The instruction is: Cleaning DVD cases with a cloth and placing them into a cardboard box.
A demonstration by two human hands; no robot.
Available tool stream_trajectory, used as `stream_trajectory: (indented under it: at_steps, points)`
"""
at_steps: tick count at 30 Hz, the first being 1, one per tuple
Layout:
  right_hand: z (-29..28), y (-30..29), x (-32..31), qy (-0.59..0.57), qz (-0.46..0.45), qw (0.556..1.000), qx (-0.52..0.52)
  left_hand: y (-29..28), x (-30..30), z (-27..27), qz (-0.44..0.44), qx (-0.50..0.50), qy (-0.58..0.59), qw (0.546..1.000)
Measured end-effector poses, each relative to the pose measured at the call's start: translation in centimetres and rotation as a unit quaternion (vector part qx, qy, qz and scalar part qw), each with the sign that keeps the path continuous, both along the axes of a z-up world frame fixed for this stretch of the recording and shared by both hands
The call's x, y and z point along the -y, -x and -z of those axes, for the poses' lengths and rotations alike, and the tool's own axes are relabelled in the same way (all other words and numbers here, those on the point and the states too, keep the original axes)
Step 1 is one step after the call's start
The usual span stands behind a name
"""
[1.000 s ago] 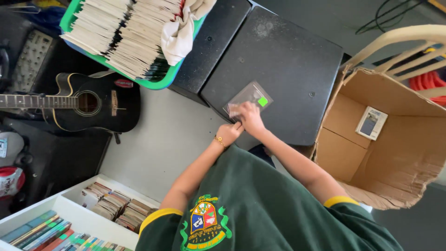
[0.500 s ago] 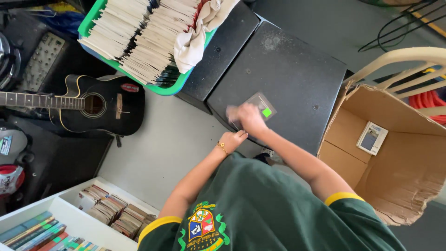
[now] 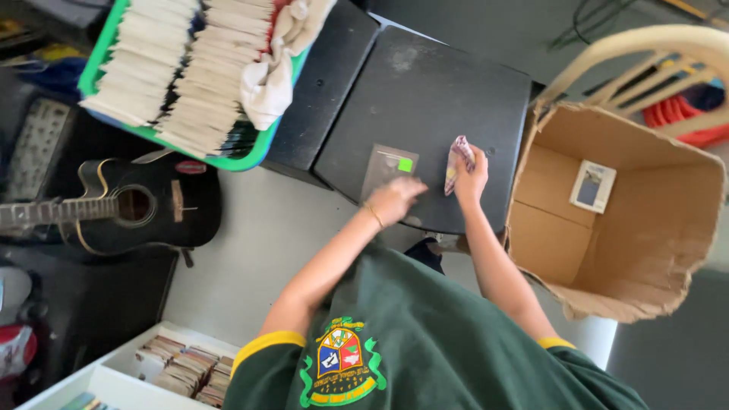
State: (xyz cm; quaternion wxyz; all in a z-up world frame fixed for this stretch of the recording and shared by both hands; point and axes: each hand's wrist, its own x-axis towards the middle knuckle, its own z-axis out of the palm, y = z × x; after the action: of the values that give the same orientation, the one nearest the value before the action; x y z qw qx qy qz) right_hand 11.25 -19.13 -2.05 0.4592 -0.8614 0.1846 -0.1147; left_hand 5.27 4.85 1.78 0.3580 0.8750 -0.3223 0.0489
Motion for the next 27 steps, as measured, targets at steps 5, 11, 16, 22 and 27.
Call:
stream_trajectory:
  at_steps: [5,11,16,22,27]
  points:
    - [-2.5,6.3,-0.3,-0.075,0.062,0.995,-0.023,-5.7,-3.8,-1.6,0.059,0.07,-0.458,0.884]
    - [-3.0,7.2,-0.5,-0.086,0.054,0.994,-0.046,-6.4,-2.1,5.0,-0.14,-0.054,-0.399,0.905]
    - [-5.0,3.4,-2.0,-0.041,0.005,0.998,-0.057,-2.5,-3.3,5.3,-0.241,-0.145,-0.305,0.91]
    - [-5.6,1.9,-13.2,0.179,-0.221,0.955,0.085,3.7,-4.4,2.9,-0.244,-0.151,-0.265,0.921]
    - [-2.6,3.0,-17.0,0.338,-0.398,0.833,0.185,5.4,-5.4,5.1,-0.296,-0.103,-0.223,0.923]
